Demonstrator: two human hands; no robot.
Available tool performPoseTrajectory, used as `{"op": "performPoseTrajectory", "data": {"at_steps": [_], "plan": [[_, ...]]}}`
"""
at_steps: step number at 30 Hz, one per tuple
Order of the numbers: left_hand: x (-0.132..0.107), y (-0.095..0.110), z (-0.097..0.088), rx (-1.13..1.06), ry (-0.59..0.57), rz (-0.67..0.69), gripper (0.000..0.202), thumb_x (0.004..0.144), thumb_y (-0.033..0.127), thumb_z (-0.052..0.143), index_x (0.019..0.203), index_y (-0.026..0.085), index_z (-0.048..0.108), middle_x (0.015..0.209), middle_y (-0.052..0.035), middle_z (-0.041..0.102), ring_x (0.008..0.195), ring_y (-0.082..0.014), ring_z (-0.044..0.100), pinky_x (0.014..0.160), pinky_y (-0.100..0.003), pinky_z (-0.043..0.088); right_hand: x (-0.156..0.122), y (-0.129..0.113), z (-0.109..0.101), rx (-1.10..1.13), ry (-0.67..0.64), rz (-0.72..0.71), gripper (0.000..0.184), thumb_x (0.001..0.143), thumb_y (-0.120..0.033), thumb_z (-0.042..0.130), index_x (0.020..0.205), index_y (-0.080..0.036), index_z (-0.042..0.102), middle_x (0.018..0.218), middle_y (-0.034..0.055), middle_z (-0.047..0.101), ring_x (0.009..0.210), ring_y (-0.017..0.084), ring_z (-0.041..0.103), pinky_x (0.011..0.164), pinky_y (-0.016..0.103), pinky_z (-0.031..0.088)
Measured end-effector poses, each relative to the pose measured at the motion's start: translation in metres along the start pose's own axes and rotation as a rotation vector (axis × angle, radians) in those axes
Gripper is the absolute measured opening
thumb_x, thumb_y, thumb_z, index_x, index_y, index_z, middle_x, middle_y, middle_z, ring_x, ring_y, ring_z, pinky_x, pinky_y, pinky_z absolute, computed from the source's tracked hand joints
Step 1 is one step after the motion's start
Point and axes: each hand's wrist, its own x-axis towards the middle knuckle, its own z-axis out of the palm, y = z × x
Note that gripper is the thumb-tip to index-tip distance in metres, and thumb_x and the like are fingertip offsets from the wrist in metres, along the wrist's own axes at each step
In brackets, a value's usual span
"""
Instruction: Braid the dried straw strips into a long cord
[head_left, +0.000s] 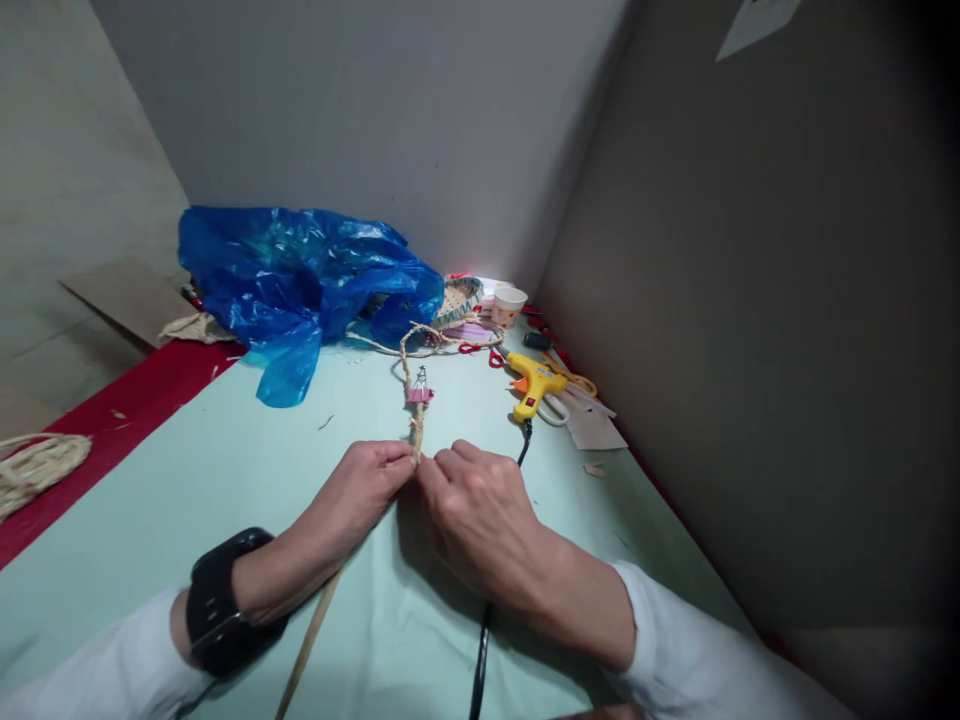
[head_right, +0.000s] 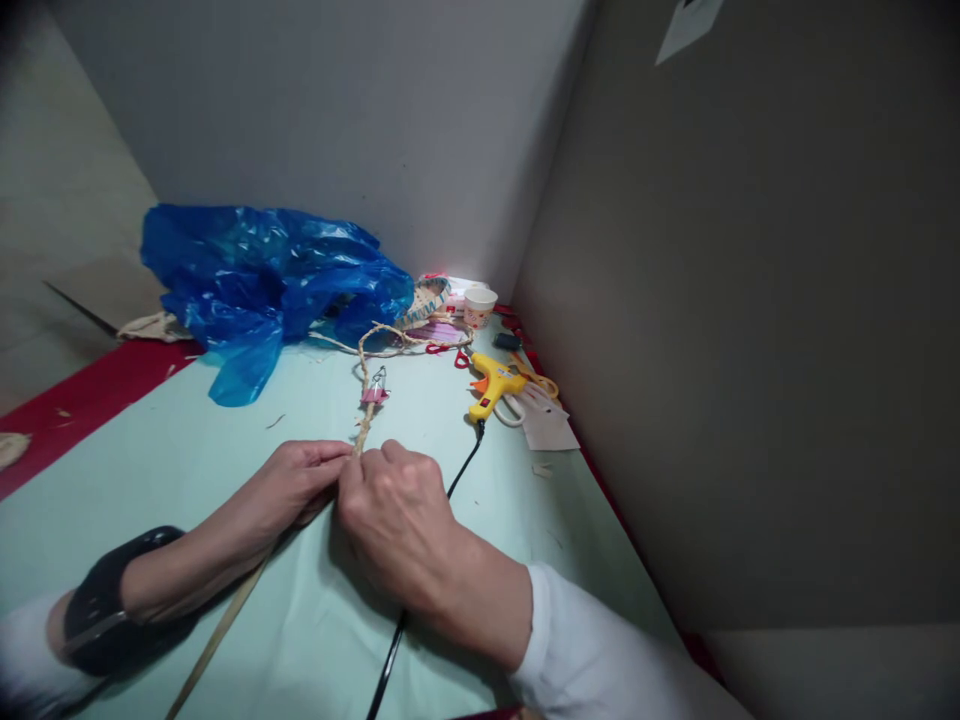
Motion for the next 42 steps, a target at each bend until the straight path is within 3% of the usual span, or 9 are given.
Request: {"op": "performPoseTrajectory", "data": {"at_steps": [6,9,11,15,17,22,26,35,42], "plan": [[0.0,0.003,-0.001,-0.241,-0.058,-0.049,0.021,0.073,0.032,0.062,0.065,0.016,0.051,0.053,0.0077,0.038,0.044,-0.0051,0.026,0.042,-0.02,0.017,-0.002,-0.005,0.013,-0.074,0.206,-0.324,0.025,0.086,-0.004,0.04,0.075,-0.012,0.06,0.07,0.0089,0.062,0.064,0.02,0.053,0.054,0.033,0.036],[0.002,0.002,-0.006,-0.241,-0.105,-0.053,0.021,0.075,0.034,0.062,0.069,0.015,0.054,0.052,0.0078,0.038,0.043,-0.0047,0.025,0.041,-0.02,0.015,-0.001,-0.001,0.013,0.043,0.201,-0.406,0.024,0.088,-0.01,0.042,0.075,-0.013,0.062,0.07,0.0071,0.064,0.063,0.019,0.054,0.055,0.032,0.037],[0.003,0.003,-0.008,-0.225,-0.116,-0.061,0.021,0.075,0.032,0.062,0.066,0.016,0.05,0.05,0.0096,0.033,0.042,-0.0042,0.02,0.041,-0.021,0.011,0.001,0.006,0.01,0.207,0.167,-0.292,0.023,0.088,-0.018,0.044,0.078,-0.014,0.064,0.07,0.0058,0.064,0.063,0.016,0.054,0.058,0.03,0.037],[0.0,0.007,-0.01,-0.179,-0.129,-0.131,0.018,0.076,0.031,0.06,0.068,0.015,0.053,0.049,0.0109,0.03,0.043,-0.0042,0.012,0.042,-0.022,0.004,0.012,0.025,0.007,0.573,0.199,0.275,0.023,0.091,-0.023,0.044,0.087,-0.015,0.066,0.077,0.0042,0.067,0.067,0.013,0.057,0.066,0.025,0.04],[-0.001,0.01,-0.009,-0.177,-0.126,-0.154,0.017,0.077,0.03,0.059,0.073,0.014,0.058,0.051,0.0094,0.036,0.043,-0.0041,0.011,0.041,-0.022,0.003,0.018,0.032,0.01,0.748,0.122,0.441,0.023,0.091,-0.025,0.046,0.092,-0.015,0.066,0.075,0.0025,0.067,0.064,0.012,0.056,0.064,0.023,0.04],[0.0,0.007,-0.006,-0.197,-0.061,-0.231,0.021,0.077,0.031,0.055,0.063,0.015,0.057,0.044,0.011,0.026,0.04,-0.004,0.009,0.04,-0.021,0.004,0.031,0.033,0.026,1.306,-0.165,0.544,0.024,0.087,-0.035,0.054,0.079,-0.015,0.063,0.061,-0.0019,0.057,0.048,0.007,0.043,0.047,0.02,0.032],[0.004,0.005,-0.004,-0.188,-0.027,-0.291,0.028,0.075,0.036,0.057,0.055,0.017,0.054,0.042,0.0101,0.026,0.038,-0.0031,0.011,0.038,-0.02,0.005,0.041,0.028,0.033,1.692,-0.235,0.684,0.023,0.076,-0.035,0.066,0.071,-0.014,0.056,0.051,-0.0049,0.05,0.041,0.004,0.034,0.041,0.018,0.021],[0.008,-0.004,-0.004,-0.206,-0.051,-0.366,0.034,0.072,0.046,0.057,0.053,0.02,0.049,0.039,0.0102,0.022,0.036,-0.0045,0.013,0.037,-0.021,0.009,0.05,0.024,0.033,1.67,-0.119,0.86,0.015,0.069,-0.018,0.065,0.067,-0.016,0.05,0.041,-0.006,0.049,0.038,0.005,0.039,0.039,0.017,0.021],[0.009,-0.001,-0.006,-0.045,0.025,-0.249,0.029,0.074,0.04,0.052,0.055,0.018,0.051,0.042,0.0064,0.037,0.039,-0.0077,0.026,0.043,-0.023,0.018,0.052,0.033,0.037,1.76,-0.192,0.812,0.027,0.072,-0.035,0.069,0.074,-0.009,0.062,0.05,-0.0036,0.051,0.036,0.003,0.037,0.035,0.018,0.017]]}}
